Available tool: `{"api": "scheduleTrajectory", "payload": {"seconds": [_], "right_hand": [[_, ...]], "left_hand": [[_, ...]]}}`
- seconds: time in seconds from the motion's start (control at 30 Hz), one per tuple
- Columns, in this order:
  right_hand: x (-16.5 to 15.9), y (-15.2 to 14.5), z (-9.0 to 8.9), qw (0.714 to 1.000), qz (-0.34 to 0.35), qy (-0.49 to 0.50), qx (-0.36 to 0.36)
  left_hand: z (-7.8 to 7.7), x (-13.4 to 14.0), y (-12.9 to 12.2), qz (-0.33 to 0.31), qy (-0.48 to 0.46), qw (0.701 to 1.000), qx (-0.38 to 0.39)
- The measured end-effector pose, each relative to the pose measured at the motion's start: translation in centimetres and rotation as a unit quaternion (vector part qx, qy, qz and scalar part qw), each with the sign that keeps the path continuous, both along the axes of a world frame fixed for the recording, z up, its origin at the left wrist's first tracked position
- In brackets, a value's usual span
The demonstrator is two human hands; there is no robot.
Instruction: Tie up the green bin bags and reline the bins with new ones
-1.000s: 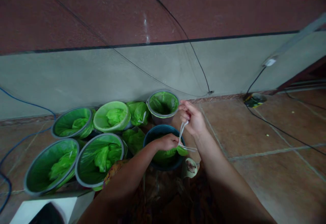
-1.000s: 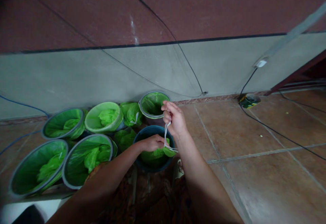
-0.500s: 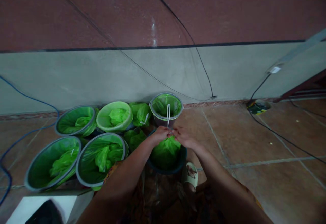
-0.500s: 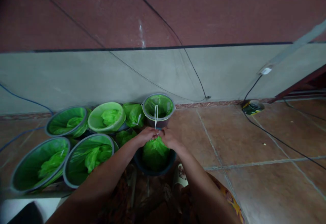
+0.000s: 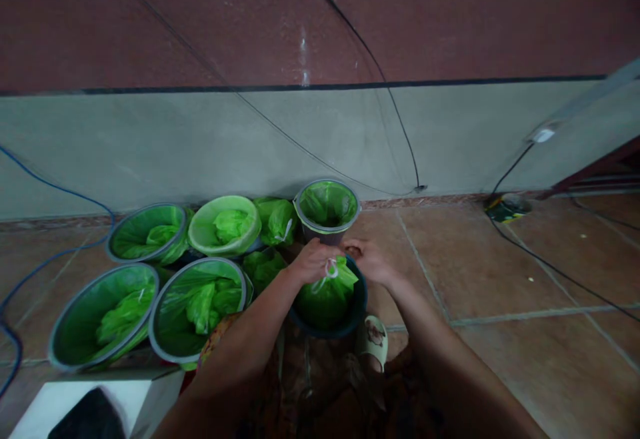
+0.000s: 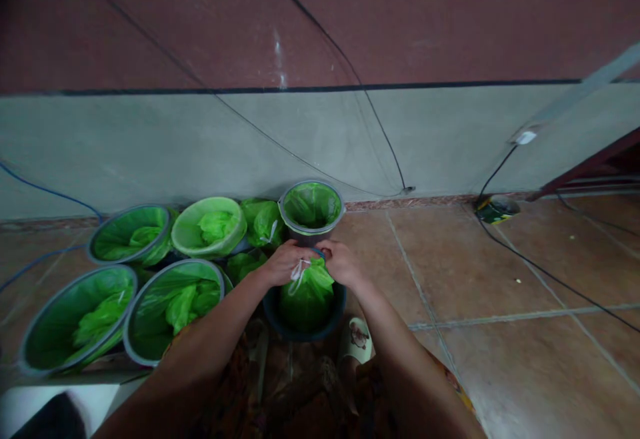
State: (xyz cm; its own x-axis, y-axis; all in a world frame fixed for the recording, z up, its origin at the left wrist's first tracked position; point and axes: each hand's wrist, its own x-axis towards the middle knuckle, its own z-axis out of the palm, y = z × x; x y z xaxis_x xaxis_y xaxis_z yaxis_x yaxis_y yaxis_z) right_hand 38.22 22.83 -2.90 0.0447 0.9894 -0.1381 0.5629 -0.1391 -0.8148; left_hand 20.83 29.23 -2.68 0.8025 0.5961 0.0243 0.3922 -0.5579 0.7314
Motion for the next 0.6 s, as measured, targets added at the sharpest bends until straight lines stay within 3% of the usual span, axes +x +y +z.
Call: {"api": "scheduleTrajectory", "payload": {"seconds": [0.1, 0.27, 0.4, 0.5, 0.6], "right_hand": [[-0.7, 0.3, -1.1, 0.987, 0.016, 0.160, -0.010], [-1.2, 0.3, -2.0, 0.932, -0.047, 0.344, -0.104], [-1.5, 0.0, -1.3, 0.921, -0.071, 0.362, -0.128], [-1.7, -0.2, -0.8, 0.917, -0.038, 0.381, -0.115], [-1.8, 0.0, -1.0, 0.930, -0.051, 0.348, -0.105]], "left_hand": [[-0.2, 0.0, 0.0, -0.032, -0.011, 0.998, 0.057], [0.2, -0.2, -0.2, -0.014, -0.018, 0.994, 0.111], [0.4, -0.2, -0.7, 0.026, 0.027, 0.992, 0.124], [0.7, -0.3, -1.0, 0.049, 0.029, 0.989, 0.139], [1.0, -0.5, -1.1, 0.062, 0.034, 0.986, 0.149]]}}
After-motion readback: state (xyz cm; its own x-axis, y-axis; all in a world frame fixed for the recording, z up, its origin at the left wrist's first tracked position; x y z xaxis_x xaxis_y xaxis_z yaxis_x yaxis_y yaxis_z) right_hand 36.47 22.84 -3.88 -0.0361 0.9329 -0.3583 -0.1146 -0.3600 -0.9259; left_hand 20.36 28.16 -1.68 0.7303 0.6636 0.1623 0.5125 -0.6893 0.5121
